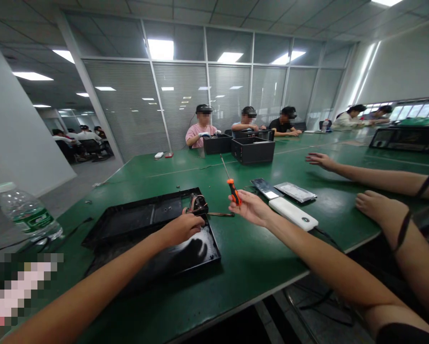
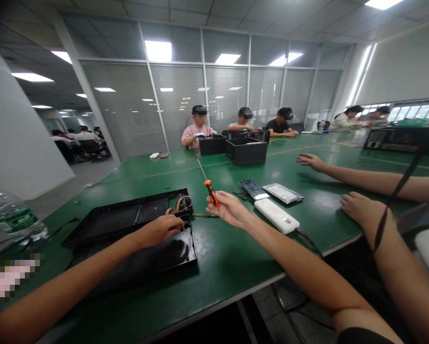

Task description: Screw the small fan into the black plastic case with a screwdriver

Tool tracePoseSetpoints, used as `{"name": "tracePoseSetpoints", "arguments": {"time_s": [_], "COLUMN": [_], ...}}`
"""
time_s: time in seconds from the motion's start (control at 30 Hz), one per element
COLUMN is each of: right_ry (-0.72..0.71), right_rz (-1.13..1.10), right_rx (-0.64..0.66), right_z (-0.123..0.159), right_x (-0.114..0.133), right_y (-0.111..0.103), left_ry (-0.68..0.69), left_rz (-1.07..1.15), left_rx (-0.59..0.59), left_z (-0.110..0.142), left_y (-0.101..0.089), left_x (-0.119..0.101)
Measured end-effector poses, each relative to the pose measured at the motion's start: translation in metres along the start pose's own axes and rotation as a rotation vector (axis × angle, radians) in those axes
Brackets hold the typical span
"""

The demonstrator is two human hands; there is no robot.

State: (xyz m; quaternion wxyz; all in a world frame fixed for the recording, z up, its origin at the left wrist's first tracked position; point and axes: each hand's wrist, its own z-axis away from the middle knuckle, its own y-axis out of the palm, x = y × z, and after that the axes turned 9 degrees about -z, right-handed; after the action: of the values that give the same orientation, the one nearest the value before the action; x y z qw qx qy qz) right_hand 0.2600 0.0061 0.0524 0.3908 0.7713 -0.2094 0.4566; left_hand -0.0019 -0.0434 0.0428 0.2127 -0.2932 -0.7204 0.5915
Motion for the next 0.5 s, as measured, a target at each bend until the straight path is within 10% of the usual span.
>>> {"name": "tracePoseSetpoints", "arguments": {"time_s": [0.23,0.5], "right_ry": [-0.143,-0.431], "right_rz": [0.958,1.788], "right_rx": [0.458,0.769], "right_z": [0.028,0.053], "right_x": [-0.023,-0.067], "right_y": [0.052,0.067], "left_ry": [-0.019,-0.272], "left_rz": [-0.003,-0.038], "left_rx": [0.176,0.034], "left_z": [0.056,0.071], "left_y": [-0.041,-0.036], "left_x": [0.013,0.104]}}
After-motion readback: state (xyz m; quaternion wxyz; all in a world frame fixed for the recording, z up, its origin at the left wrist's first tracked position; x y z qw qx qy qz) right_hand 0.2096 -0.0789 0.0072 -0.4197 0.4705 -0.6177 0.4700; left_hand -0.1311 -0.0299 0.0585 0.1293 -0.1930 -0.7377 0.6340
